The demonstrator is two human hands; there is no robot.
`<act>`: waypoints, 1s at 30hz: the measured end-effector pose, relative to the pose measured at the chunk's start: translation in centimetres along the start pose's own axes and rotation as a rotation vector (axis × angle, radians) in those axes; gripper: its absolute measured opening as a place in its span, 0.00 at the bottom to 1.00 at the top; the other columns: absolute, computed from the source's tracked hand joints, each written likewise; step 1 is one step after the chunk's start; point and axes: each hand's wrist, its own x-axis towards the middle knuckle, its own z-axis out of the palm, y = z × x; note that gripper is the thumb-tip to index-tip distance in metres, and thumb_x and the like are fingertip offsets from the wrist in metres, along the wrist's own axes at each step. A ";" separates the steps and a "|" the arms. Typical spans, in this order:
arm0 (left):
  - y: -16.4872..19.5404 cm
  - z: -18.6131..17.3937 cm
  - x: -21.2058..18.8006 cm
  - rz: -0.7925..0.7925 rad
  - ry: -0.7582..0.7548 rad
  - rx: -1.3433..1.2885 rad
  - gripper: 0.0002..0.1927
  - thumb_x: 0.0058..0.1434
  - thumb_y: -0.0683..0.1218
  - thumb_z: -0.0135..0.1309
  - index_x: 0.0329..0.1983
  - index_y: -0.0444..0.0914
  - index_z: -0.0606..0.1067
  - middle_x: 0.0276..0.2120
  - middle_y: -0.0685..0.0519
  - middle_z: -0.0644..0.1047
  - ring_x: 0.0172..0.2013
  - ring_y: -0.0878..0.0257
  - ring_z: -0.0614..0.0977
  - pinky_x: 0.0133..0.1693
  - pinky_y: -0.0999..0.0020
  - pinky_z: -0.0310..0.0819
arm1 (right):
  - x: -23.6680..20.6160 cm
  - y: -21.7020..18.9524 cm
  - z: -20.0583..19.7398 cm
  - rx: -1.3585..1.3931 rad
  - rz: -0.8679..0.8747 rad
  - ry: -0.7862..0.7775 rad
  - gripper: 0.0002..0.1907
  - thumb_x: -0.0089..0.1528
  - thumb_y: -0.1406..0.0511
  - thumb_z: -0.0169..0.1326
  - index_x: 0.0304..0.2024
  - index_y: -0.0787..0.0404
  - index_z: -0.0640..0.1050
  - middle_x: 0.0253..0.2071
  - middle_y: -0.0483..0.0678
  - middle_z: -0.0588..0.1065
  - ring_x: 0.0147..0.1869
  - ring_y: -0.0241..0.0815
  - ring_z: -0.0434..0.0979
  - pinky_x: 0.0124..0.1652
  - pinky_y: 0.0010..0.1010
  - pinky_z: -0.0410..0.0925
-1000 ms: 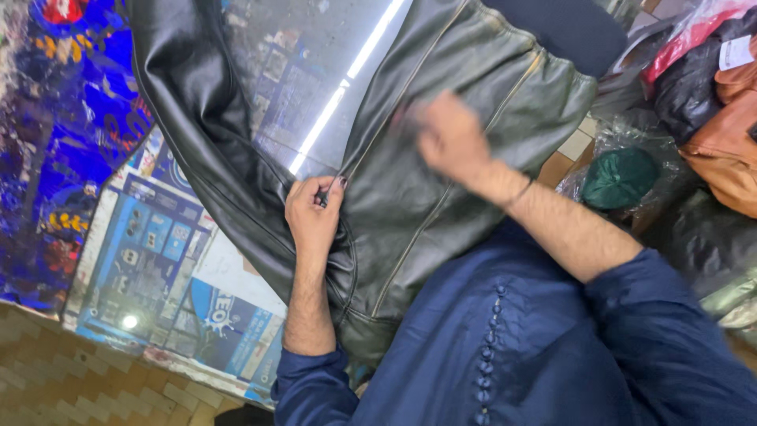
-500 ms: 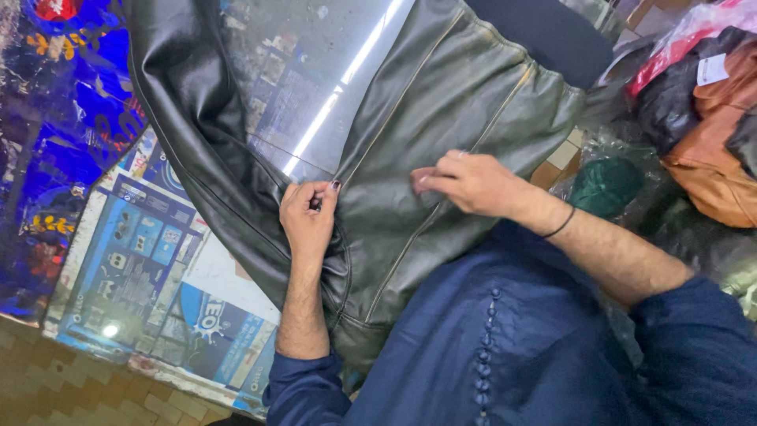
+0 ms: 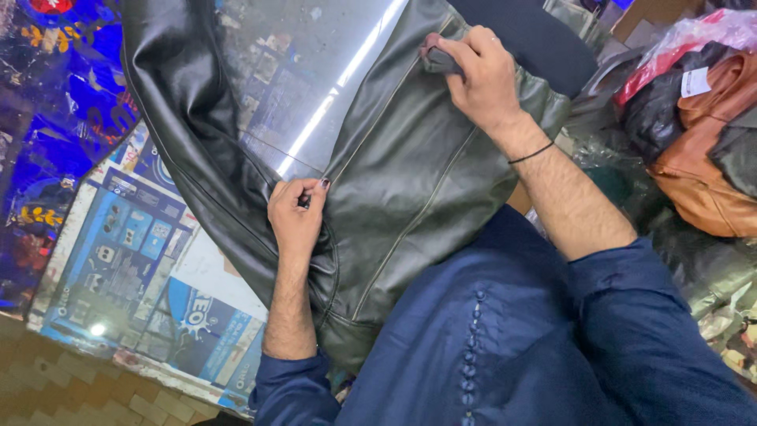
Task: The person scrubs a dark leather jacket laid on a workbench using a small abrasive block. They repeatedly rub seams, panels, and cuffs while holding the jacket with the other hand, occasionally repositioning it to access different areas.
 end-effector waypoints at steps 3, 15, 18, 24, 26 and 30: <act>0.2 -0.2 0.1 -0.014 -0.008 0.020 0.07 0.61 0.45 0.65 0.35 0.36 0.82 0.27 0.54 0.76 0.29 0.63 0.76 0.34 0.68 0.71 | 0.2 1.0 -0.8 0.127 -0.230 -0.197 0.26 0.53 0.74 0.61 0.55 0.58 0.78 0.41 0.51 0.70 0.46 0.53 0.74 0.44 0.41 0.70; 4.0 3.6 -10.3 0.057 0.102 0.600 0.24 0.65 0.56 0.59 0.60 0.40 0.76 0.66 0.47 0.69 0.63 0.45 0.68 0.59 0.43 0.59 | -2.8 -0.7 -4.4 0.141 -0.024 -0.192 0.26 0.52 0.73 0.62 0.54 0.58 0.79 0.36 0.53 0.70 0.42 0.54 0.75 0.41 0.41 0.70; 3.1 5.8 -12.4 0.010 0.112 0.765 0.35 0.65 0.63 0.55 0.68 0.38 0.72 0.74 0.42 0.62 0.72 0.41 0.61 0.66 0.36 0.53 | 0.2 5.6 -5.7 0.151 0.104 0.050 0.17 0.61 0.71 0.63 0.53 0.61 0.77 0.41 0.54 0.72 0.45 0.55 0.76 0.44 0.40 0.70; -0.1 7.6 -13.0 -0.002 0.129 0.851 0.35 0.66 0.64 0.52 0.69 0.39 0.73 0.76 0.41 0.62 0.75 0.41 0.60 0.70 0.35 0.51 | 8.8 19.6 -10.4 0.014 0.169 0.255 0.15 0.62 0.70 0.61 0.52 0.61 0.78 0.44 0.56 0.74 0.49 0.58 0.77 0.48 0.43 0.70; -0.7 7.6 -13.2 -0.002 0.154 0.820 0.34 0.67 0.63 0.52 0.69 0.39 0.73 0.76 0.42 0.63 0.76 0.42 0.61 0.71 0.36 0.51 | 11.2 23.7 -10.4 -0.031 0.203 0.267 0.13 0.62 0.70 0.61 0.50 0.61 0.78 0.44 0.56 0.74 0.49 0.58 0.77 0.48 0.43 0.70; -1.7 7.7 -13.8 -0.018 0.197 0.770 0.30 0.68 0.60 0.51 0.68 0.39 0.73 0.75 0.43 0.66 0.76 0.43 0.64 0.72 0.37 0.52 | 14.2 29.4 -8.1 -0.086 0.184 0.128 0.12 0.60 0.70 0.60 0.47 0.61 0.79 0.42 0.56 0.74 0.48 0.60 0.76 0.47 0.44 0.69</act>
